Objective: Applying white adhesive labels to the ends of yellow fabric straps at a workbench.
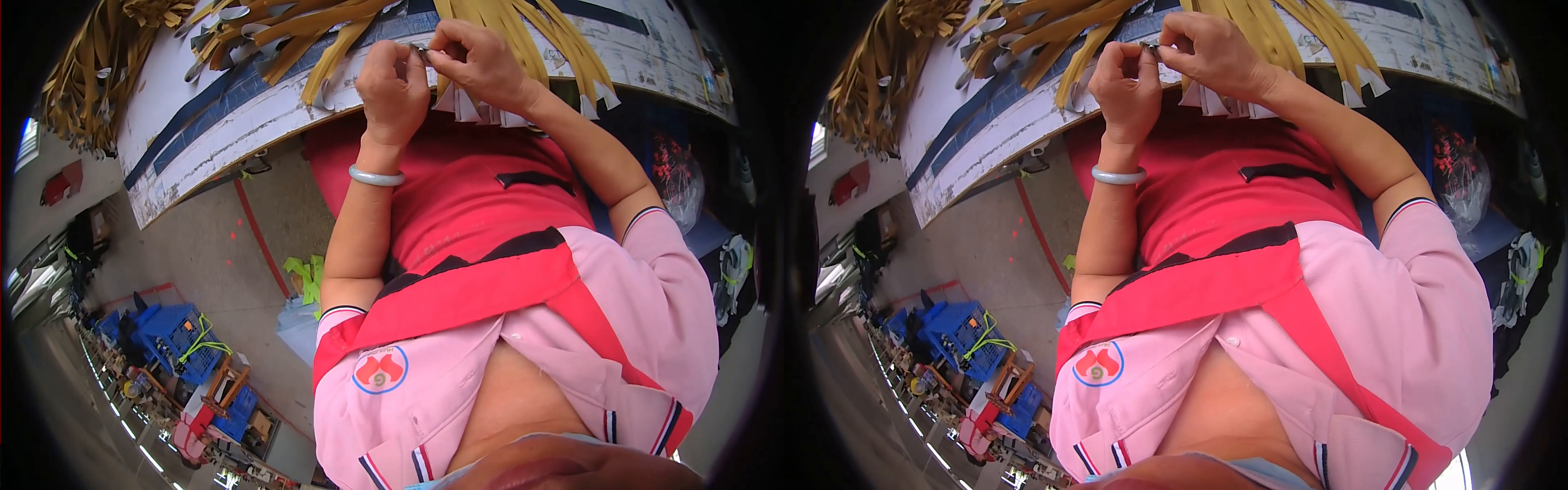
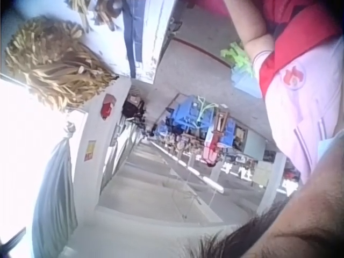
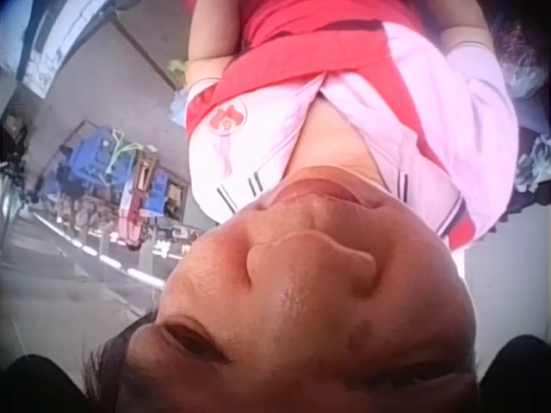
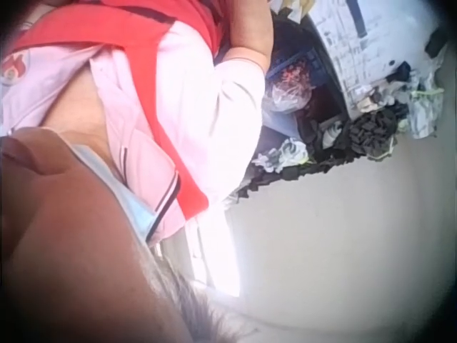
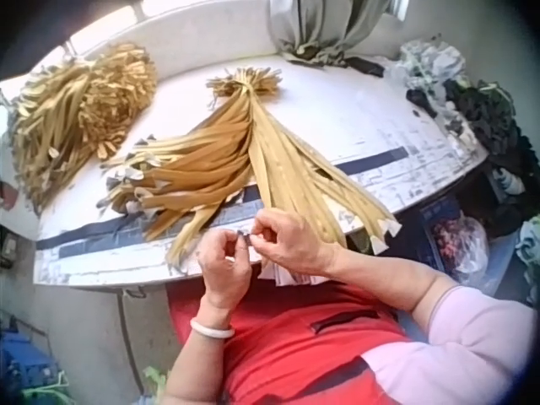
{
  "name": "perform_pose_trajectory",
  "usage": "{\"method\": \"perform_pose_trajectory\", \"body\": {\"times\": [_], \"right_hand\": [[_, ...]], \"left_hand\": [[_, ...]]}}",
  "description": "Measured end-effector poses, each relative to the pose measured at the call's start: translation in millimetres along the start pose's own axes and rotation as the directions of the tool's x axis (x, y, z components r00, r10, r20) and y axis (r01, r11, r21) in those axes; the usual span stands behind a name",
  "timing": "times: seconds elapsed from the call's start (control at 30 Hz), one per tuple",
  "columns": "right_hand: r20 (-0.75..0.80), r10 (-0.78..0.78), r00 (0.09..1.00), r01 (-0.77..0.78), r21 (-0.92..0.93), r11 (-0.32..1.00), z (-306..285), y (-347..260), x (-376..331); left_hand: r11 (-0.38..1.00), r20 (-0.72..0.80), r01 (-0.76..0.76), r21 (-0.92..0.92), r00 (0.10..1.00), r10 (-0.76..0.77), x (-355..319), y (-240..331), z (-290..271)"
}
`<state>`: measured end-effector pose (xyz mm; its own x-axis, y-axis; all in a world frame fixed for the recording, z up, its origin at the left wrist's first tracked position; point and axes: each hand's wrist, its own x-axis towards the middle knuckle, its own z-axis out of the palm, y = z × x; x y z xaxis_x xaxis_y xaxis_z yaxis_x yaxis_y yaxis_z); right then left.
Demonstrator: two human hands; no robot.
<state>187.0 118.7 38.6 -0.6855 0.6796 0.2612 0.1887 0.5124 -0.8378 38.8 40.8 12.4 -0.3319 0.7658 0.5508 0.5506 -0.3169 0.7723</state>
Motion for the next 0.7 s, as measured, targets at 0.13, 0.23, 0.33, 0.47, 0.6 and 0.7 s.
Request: {"method": "perform_pose_trajectory", "body": {"times": [0.13, 0.23, 0.33, 0.47, 0.6, 0.7], "right_hand": [[-0.065, -0.107, 0.992, 0.095, -0.17, 0.981, -1, 4, -3], [-0.017, -0.082, 0.996, 0.083, 0.027, 0.996, -12, 11, 2], [0.136, -0.029, 0.99, -0.006, 0.251, 0.968, -25, 14, 3], [0.182, 0.089, 0.979, -0.147, 0.34, 0.929, -17, 0, -4], [0.098, 0.215, 0.972, -0.235, 0.317, 0.919, -21, -8, -12], [0.093, 0.256, 0.962, -0.271, 0.244, 0.931, -7, -19, -17]], "left_hand": [[0.987, 0.022, -0.064, 0.145, 0.998, 0.061, -1, 1, 2], [0.614, 0.422, 0.558, -0.558, 0.828, -0.369, 5, 11, -22], [0.635, 0.438, 0.548, -0.544, 0.831, -0.342, 6, 5, -30], [0.851, 0.362, 0.316, -0.419, 0.918, -0.163, 5, 2, -29], [0.968, 0.324, 0.15, -0.203, 0.943, -0.078, 5, 5, -31], [0.998, 0.356, 0.006, -0.07, 0.934, 0.02, 4, 5, -26]]}}
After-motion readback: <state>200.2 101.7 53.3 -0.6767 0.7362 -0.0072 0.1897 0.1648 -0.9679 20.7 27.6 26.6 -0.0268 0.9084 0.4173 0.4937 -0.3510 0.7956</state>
